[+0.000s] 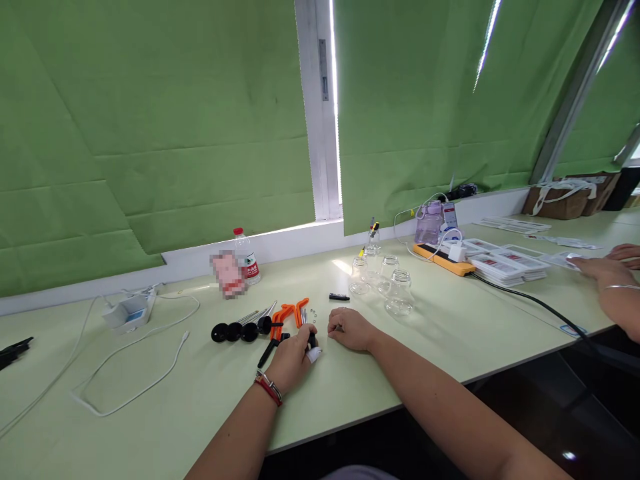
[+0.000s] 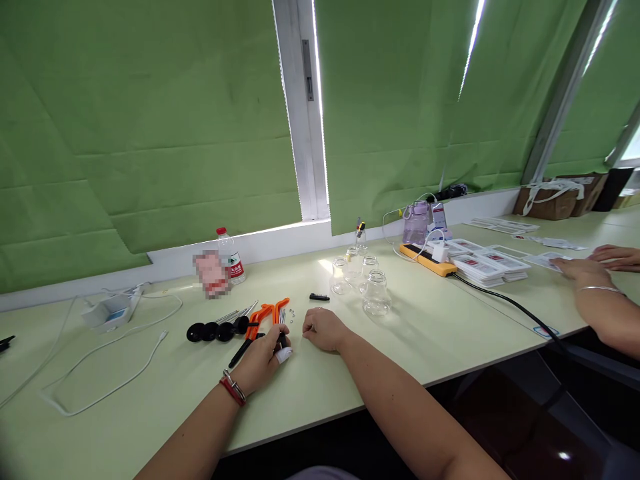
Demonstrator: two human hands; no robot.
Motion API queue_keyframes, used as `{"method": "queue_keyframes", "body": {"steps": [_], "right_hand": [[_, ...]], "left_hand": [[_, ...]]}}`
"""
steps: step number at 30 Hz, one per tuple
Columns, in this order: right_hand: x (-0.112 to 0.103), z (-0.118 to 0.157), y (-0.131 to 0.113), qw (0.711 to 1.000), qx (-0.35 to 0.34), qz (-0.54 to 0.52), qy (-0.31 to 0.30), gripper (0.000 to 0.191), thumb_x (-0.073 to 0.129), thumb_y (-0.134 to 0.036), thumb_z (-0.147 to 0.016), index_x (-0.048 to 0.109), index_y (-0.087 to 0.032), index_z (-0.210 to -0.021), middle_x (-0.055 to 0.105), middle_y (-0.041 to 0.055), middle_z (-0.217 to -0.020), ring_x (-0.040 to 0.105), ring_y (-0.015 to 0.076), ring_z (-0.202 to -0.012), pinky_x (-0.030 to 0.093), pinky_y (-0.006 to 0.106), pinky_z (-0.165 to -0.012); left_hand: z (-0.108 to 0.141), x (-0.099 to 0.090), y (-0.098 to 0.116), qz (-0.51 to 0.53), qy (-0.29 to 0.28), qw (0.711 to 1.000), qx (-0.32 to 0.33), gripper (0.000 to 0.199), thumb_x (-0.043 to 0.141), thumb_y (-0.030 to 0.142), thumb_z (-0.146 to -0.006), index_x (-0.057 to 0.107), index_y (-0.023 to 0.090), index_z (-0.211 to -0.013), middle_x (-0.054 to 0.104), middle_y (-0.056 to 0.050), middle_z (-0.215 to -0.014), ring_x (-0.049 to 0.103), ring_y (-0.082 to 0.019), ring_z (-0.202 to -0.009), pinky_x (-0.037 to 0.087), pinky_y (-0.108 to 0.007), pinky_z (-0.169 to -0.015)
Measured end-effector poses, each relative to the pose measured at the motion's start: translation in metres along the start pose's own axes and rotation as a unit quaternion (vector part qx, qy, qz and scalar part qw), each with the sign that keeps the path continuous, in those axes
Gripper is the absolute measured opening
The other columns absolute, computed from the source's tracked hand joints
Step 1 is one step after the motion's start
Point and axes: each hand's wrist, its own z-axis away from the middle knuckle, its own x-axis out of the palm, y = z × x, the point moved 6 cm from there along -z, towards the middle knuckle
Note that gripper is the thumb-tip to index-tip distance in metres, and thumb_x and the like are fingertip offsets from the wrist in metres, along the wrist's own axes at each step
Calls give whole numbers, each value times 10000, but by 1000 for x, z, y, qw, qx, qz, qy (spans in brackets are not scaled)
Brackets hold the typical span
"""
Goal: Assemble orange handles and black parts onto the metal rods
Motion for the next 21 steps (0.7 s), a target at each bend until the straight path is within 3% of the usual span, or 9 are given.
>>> {"method": "queue_keyframes", "body": {"steps": [6,13,21], "right_hand": [[-2,0,-9,1000,-5,13,3,115,582,-140,-765,666,-192,-706,627,32,-812,572,174,-802,443,303,-773],[-16,2,-37,989,-58,-65,115,138,501,-163,-859,617,-188,-789,601,39,-847,554,154,-794,441,284,-750],[-16,5,-53,974,-91,-156,138,136,480,-217,-889,602,-191,-835,574,42,-838,543,145,-766,457,275,-727]], "left_hand": [[-1,1,-1,-2,-3,1000,8,271,481,178,-810,417,214,-1071,667,-16,-892,599,-158,-694,421,-264,-641],[-1,2,0,-5,-5,1000,11,254,458,181,-825,408,211,-1072,663,-20,-896,590,-158,-689,417,-260,-624],[-1,0,-1,-18,10,1000,1,292,491,207,-816,455,199,-1105,655,-38,-841,609,-188,-702,406,-260,-611]]}}
